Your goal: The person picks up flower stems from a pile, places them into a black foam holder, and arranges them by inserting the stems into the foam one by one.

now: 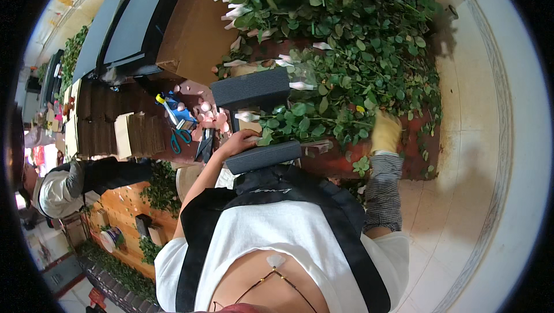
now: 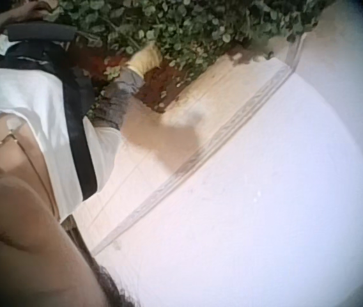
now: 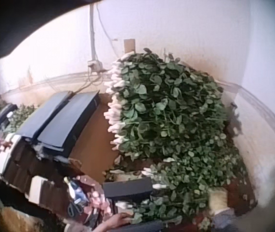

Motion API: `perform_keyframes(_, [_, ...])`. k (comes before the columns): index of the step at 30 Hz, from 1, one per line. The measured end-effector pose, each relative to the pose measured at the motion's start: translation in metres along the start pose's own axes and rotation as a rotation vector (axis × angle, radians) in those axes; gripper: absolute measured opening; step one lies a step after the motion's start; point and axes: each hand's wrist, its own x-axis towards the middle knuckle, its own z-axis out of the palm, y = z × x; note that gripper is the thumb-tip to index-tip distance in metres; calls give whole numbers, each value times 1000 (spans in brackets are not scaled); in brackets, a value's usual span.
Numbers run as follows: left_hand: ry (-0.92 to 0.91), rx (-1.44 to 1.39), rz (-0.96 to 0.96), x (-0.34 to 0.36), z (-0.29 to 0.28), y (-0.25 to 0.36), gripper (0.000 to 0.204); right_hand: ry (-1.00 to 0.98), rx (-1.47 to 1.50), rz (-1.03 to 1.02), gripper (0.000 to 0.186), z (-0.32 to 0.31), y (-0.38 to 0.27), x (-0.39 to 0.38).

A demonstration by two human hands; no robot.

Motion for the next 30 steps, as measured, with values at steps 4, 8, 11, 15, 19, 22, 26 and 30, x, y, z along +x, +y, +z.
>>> perform_keyframes(4, [2, 36, 97, 13, -1, 22, 32, 137, 611, -292, 37, 12, -80, 3])
perform_keyframes(8, [31, 692, 238, 8, -7, 21, 33, -142, 344, -432, 15, 134, -116, -1])
perform_keyframes(11, [244, 917, 322, 0, -13, 56, 37, -67, 494, -297, 6, 134, -113, -30])
perform_keyframes(15, [60, 575, 177, 0, -8, 19, 39, -108, 553, -137, 17, 128, -102, -36])
perform_keyframes(19, [-8, 612, 123, 1, -10, 40, 48, -470, 417, -273, 34, 92, -86, -2])
perform_keyframes(22, [72, 718, 182, 1, -8, 31, 54, -435, 451, -264, 42, 3, -88, 56])
perform_keyframes(26, [93, 732, 159, -4, -9, 23, 56, -165, 803, -433, 45, -81, -115, 137])
perform_keyframes(30, [35, 504, 114, -2, -14, 48, 61, 490, 710, -527, 45, -124, -144, 237])
